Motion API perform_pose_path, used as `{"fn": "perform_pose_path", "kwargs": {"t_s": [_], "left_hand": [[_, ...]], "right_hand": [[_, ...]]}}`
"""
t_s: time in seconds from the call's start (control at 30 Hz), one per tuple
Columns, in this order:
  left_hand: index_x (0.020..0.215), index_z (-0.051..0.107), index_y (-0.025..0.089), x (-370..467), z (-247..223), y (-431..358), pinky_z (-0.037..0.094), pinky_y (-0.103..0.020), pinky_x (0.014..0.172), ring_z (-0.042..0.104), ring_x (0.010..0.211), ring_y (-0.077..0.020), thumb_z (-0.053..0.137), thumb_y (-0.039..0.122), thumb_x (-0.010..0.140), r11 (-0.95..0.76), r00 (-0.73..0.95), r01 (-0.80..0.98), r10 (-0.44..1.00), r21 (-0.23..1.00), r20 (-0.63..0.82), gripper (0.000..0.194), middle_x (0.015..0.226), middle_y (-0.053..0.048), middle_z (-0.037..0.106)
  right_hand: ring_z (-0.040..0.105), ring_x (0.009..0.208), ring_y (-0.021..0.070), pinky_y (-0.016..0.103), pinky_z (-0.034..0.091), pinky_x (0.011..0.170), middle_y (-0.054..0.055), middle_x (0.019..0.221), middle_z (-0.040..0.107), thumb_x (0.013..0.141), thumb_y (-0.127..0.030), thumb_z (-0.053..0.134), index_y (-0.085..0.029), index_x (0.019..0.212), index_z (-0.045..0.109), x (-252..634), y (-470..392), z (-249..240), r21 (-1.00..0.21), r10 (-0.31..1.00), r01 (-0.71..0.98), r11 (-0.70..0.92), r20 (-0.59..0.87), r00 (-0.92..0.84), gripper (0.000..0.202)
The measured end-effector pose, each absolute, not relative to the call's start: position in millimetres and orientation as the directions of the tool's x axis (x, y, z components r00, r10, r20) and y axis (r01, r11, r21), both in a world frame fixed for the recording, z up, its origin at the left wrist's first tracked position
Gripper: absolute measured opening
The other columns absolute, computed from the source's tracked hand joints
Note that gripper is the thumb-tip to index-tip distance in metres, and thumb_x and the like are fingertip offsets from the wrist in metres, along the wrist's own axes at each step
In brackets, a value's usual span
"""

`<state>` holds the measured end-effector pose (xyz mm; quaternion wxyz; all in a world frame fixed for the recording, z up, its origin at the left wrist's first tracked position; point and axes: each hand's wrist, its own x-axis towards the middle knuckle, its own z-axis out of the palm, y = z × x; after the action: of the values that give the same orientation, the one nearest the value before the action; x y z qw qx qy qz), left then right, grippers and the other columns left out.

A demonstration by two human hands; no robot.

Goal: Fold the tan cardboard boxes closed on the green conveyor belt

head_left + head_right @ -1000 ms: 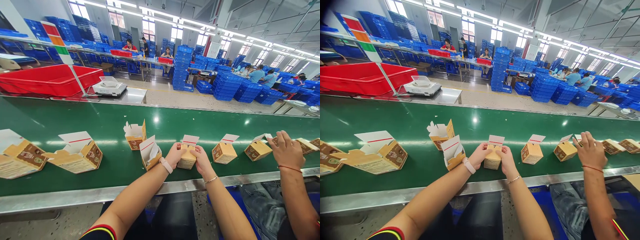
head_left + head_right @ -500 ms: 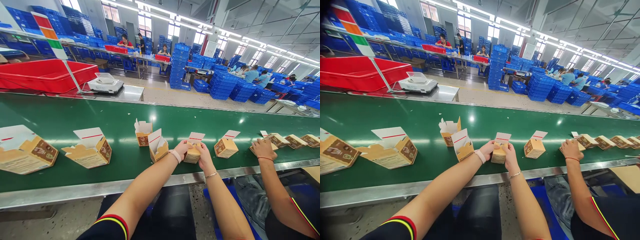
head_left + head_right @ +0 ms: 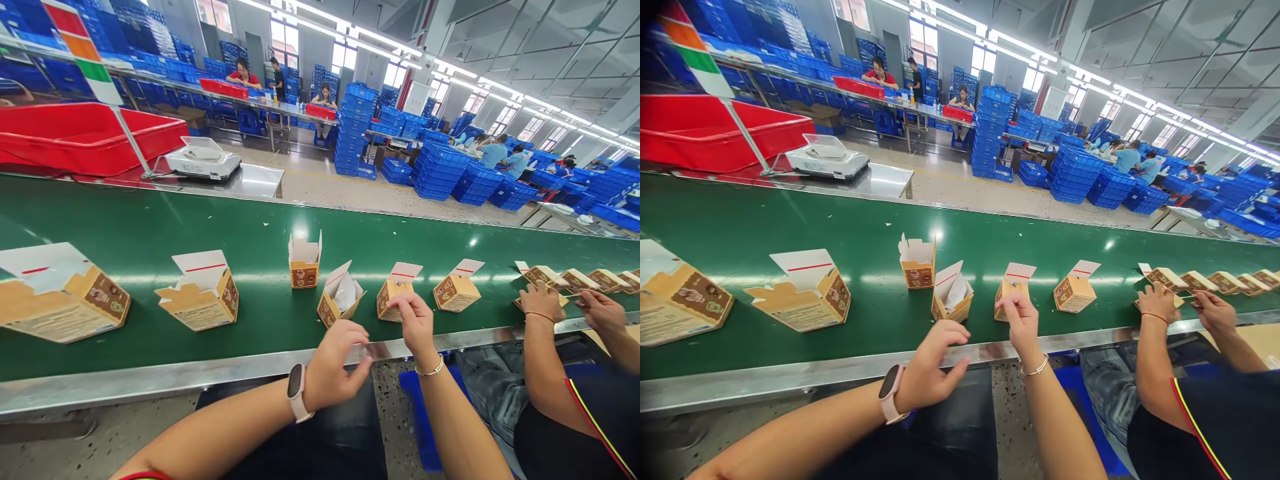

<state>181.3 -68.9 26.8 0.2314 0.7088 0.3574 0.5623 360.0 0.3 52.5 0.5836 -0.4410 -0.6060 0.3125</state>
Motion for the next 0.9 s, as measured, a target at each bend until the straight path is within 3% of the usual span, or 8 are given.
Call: {"fn": "perform_pose_path", "kwargs": {"t_s": [0.1,0.17,0.23,0.37,0.57,0.67,0.77,0.9], "left_hand": [[0.112,0.051,0.022,156,9,-63,0.042,-0.043,0.095,0.054,0.11,-0.0265,0.058,0.027,0.078,-0.543,-0.091,0.492,0.745,0.681,0.66,0.035,0.115,-0.012,0.058],[0.124,0.047,0.021,152,1,-48,0.038,-0.045,0.099,0.049,0.121,-0.0282,0.056,0.029,0.081,-0.486,-0.048,0.556,0.791,0.675,0.609,0.045,0.128,-0.015,0.053],[0.131,0.044,0.022,155,-4,-34,0.037,-0.044,0.1,0.044,0.128,-0.0288,0.054,0.031,0.082,-0.491,0.066,0.568,0.827,0.66,0.559,0.05,0.136,-0.015,0.049],[0.135,0.043,0.022,165,-3,-19,0.036,-0.044,0.097,0.035,0.135,-0.0302,0.052,0.034,0.085,-0.481,0.143,0.581,0.855,0.657,0.499,0.053,0.141,-0.016,0.044],[0.122,0.057,0.023,168,10,-6,0.03,-0.046,0.099,0.04,0.129,-0.0297,0.05,0.032,0.086,-0.48,0.207,0.596,0.867,0.644,0.454,0.038,0.13,-0.012,0.057],[0.108,0.063,0.023,171,17,1,0.029,-0.047,0.098,0.046,0.12,-0.0281,0.048,0.03,0.086,-0.471,0.233,0.6,0.876,0.647,0.422,0.028,0.116,-0.01,0.064],[0.093,0.065,0.022,181,18,6,0.031,-0.047,0.096,0.051,0.111,-0.0261,0.041,0.025,0.087,-0.443,0.204,0.558,0.893,0.702,0.402,0.025,0.105,-0.009,0.066],[0.104,0.056,0.021,200,10,9,0.038,-0.041,0.096,0.052,0.109,-0.0239,0.048,0.019,0.079,-0.422,-0.042,0.336,0.886,0.842,0.461,0.027,0.11,-0.01,0.059]], "right_hand": [[0.059,0.102,0.0238,0.039,0.048,0.089,0.007,0.106,0.066,0.07,-0.055,0.067,-0.025,0.098,0.067,346,15,41,-0.938,0.928,0.085,0.335,0.313,-0.203,0.04],[0.05,0.12,0.0257,0.042,0.041,0.1,0.007,0.126,0.058,0.064,-0.055,0.073,-0.027,0.114,0.061,337,29,31,-0.933,0.905,0.091,0.349,0.311,-0.29,0.059],[0.045,0.126,0.027,0.045,0.033,0.106,0.008,0.133,0.053,0.059,-0.053,0.077,-0.027,0.12,0.059,331,39,22,-0.91,0.871,0.119,0.397,0.332,-0.362,0.069],[0.046,0.125,0.029,0.05,0.03,0.107,0.008,0.129,0.057,0.056,-0.051,0.08,-0.028,0.109,0.066,330,44,22,-0.854,0.816,0.165,0.494,0.39,-0.426,0.06],[0.055,0.103,0.0274,0.047,0.038,0.098,0.002,0.088,0.07,0.062,-0.049,0.076,-0.029,0.08,0.072,342,40,46,-0.799,0.771,0.3,0.522,0.292,-0.566,0.027],[0.058,0.091,0.0246,0.043,0.044,0.088,0.003,0.079,0.066,0.071,-0.055,0.065,-0.025,0.062,0.067,340,35,41,-0.877,0.861,0.236,0.418,0.299,-0.411,0.032],[0.057,0.085,0.0217,0.038,0.045,0.083,0.004,0.082,0.061,0.071,-0.054,0.064,-0.022,0.051,0.054,332,30,26,-0.937,0.947,0.14,0.321,0.316,-0.053,0.039],[0.057,0.084,0.0188,0.034,0.047,0.079,0.001,0.083,0.057,0.061,-0.042,0.073,-0.022,0.063,0.049,327,31,13,-0.978,0.962,-0.034,0.204,0.194,0.192,0.031]]}}
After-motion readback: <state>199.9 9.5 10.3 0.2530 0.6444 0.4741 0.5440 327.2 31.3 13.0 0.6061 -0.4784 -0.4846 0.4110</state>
